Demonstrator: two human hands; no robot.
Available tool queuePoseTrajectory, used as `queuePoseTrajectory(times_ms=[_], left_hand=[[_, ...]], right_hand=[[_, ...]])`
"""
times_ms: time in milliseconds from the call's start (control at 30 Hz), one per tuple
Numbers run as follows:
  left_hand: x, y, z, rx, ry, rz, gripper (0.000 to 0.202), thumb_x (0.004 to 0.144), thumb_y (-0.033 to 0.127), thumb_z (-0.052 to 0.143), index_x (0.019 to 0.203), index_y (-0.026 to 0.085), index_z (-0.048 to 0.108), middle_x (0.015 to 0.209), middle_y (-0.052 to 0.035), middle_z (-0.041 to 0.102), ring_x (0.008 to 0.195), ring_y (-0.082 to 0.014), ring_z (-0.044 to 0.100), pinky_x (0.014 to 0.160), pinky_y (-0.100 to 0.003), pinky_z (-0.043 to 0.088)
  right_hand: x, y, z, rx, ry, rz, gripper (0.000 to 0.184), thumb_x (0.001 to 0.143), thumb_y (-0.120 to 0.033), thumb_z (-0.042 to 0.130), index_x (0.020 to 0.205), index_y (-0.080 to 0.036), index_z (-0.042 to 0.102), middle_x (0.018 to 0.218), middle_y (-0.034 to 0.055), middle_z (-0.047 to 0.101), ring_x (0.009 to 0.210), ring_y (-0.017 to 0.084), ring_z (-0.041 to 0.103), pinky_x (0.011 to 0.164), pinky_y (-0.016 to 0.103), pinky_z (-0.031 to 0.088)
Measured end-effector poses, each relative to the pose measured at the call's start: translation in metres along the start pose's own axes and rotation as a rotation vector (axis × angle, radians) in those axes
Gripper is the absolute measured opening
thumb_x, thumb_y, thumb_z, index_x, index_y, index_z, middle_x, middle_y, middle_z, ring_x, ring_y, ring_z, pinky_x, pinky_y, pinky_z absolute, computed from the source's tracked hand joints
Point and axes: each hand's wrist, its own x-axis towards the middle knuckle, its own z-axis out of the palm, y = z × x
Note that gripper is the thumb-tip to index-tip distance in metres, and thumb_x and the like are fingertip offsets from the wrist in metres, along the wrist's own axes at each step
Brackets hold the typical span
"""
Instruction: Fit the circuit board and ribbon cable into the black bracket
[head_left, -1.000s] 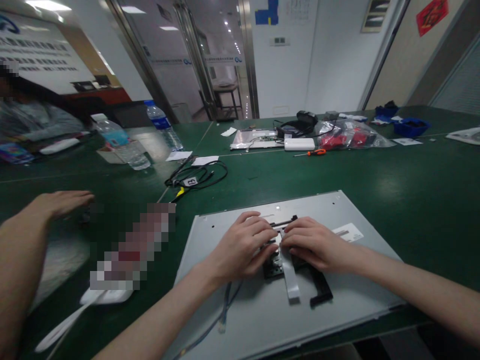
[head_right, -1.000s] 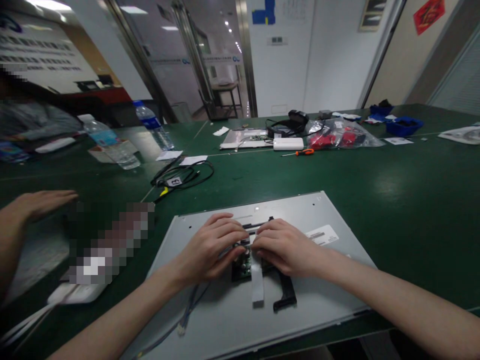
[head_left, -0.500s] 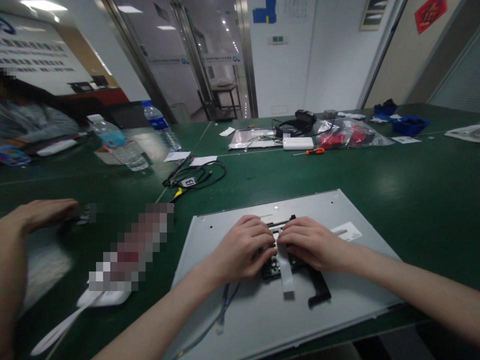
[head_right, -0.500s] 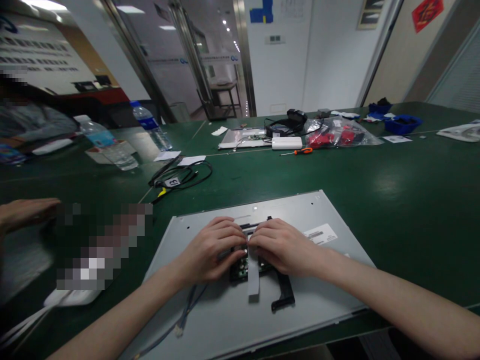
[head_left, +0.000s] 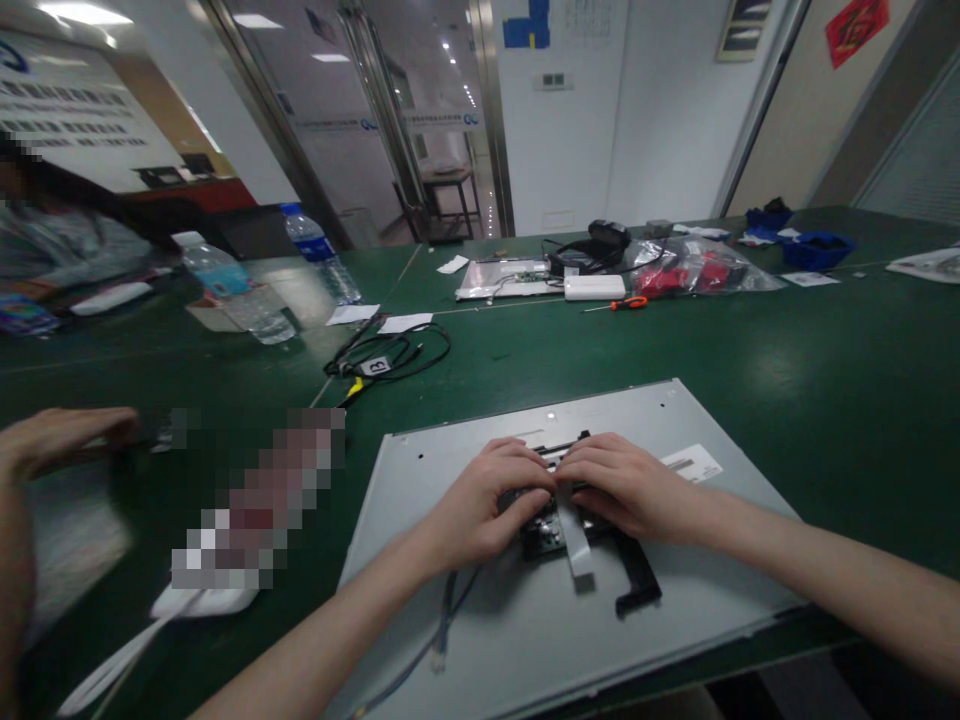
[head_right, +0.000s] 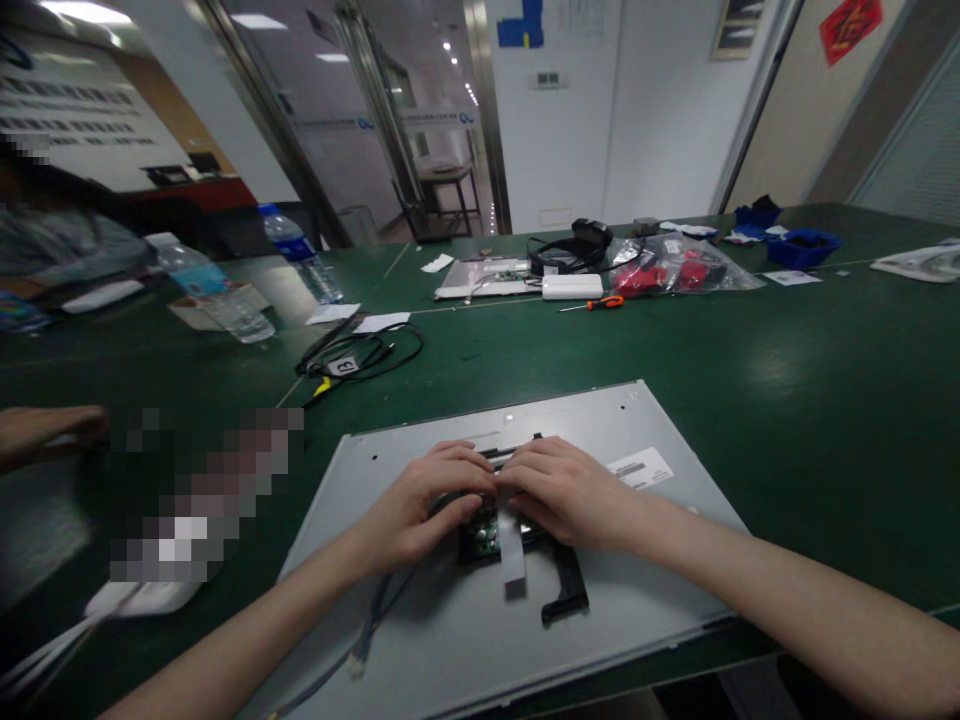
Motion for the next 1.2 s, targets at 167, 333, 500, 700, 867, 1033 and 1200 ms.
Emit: queuePoseTrajectory(times_ms=[167,333,500,700,867,1033,1200], left_hand=[[0.000,-0.001,0.000,-0.016,0.026,0.014,0.017,0.096,0.023,0.051,0.102,0.022,0.067,0.100,-0.0028,0.071,0.099,-0.0184,0.064,0.100,-0.042,0.040],[0.000,-0.002,0.000,-0.058,0.083,-0.005,0.018,0.096,0.025,0.053,0.105,0.022,0.069,0.103,-0.0038,0.074,0.100,-0.0197,0.065,0.098,-0.042,0.042],[-0.001,-0.006,-0.001,-0.121,0.107,-0.064,0.026,0.098,0.033,0.051,0.110,0.022,0.071,0.105,-0.0073,0.074,0.100,-0.0215,0.065,0.093,-0.041,0.046],[-0.003,-0.010,-0.003,-0.207,0.156,-0.098,0.029,0.098,0.035,0.049,0.111,0.020,0.071,0.107,-0.0099,0.073,0.101,-0.0225,0.064,0.090,-0.041,0.048],[-0.003,-0.010,-0.003,-0.252,0.166,-0.119,0.030,0.099,0.035,0.049,0.111,0.019,0.072,0.108,-0.0104,0.073,0.102,-0.0218,0.065,0.092,-0.040,0.049],[-0.003,-0.010,-0.003,-0.244,0.181,-0.115,0.029,0.098,0.035,0.050,0.110,0.020,0.072,0.107,-0.0092,0.074,0.102,-0.0216,0.065,0.093,-0.040,0.048],[-0.002,-0.009,-0.002,-0.211,0.164,-0.121,0.026,0.098,0.029,0.051,0.110,0.020,0.072,0.106,-0.0090,0.074,0.100,-0.0213,0.065,0.091,-0.040,0.049]], right_hand=[[-0.001,0.001,-0.001,-0.009,-0.008,0.014,0.023,0.100,-0.019,0.050,0.122,-0.019,0.054,0.115,0.0083,0.067,0.109,0.021,0.058,0.094,0.040,0.048],[-0.004,0.003,0.000,-0.011,0.047,0.086,0.027,0.097,-0.021,0.051,0.125,-0.019,0.051,0.114,0.0103,0.066,0.105,0.023,0.060,0.091,0.041,0.049],[-0.008,0.002,0.002,-0.001,0.170,0.196,0.027,0.095,-0.022,0.052,0.122,-0.018,0.051,0.112,0.0127,0.066,0.104,0.025,0.061,0.090,0.044,0.049],[-0.007,0.006,0.001,0.034,0.134,0.143,0.020,0.095,-0.022,0.055,0.115,-0.018,0.054,0.106,0.0101,0.067,0.099,0.022,0.061,0.087,0.040,0.048],[-0.004,0.009,-0.002,0.058,0.032,0.006,0.021,0.096,-0.011,0.048,0.111,-0.020,0.059,0.106,0.0064,0.068,0.101,0.020,0.060,0.091,0.039,0.045],[-0.005,0.007,-0.002,0.029,0.039,-0.030,0.037,0.089,-0.002,0.045,0.118,-0.020,0.059,0.113,0.0075,0.068,0.107,0.021,0.059,0.094,0.040,0.045],[-0.006,0.008,0.001,-0.035,0.160,-0.059,0.039,0.090,-0.001,0.046,0.120,-0.021,0.059,0.111,0.0076,0.069,0.104,0.020,0.060,0.092,0.039,0.047]])
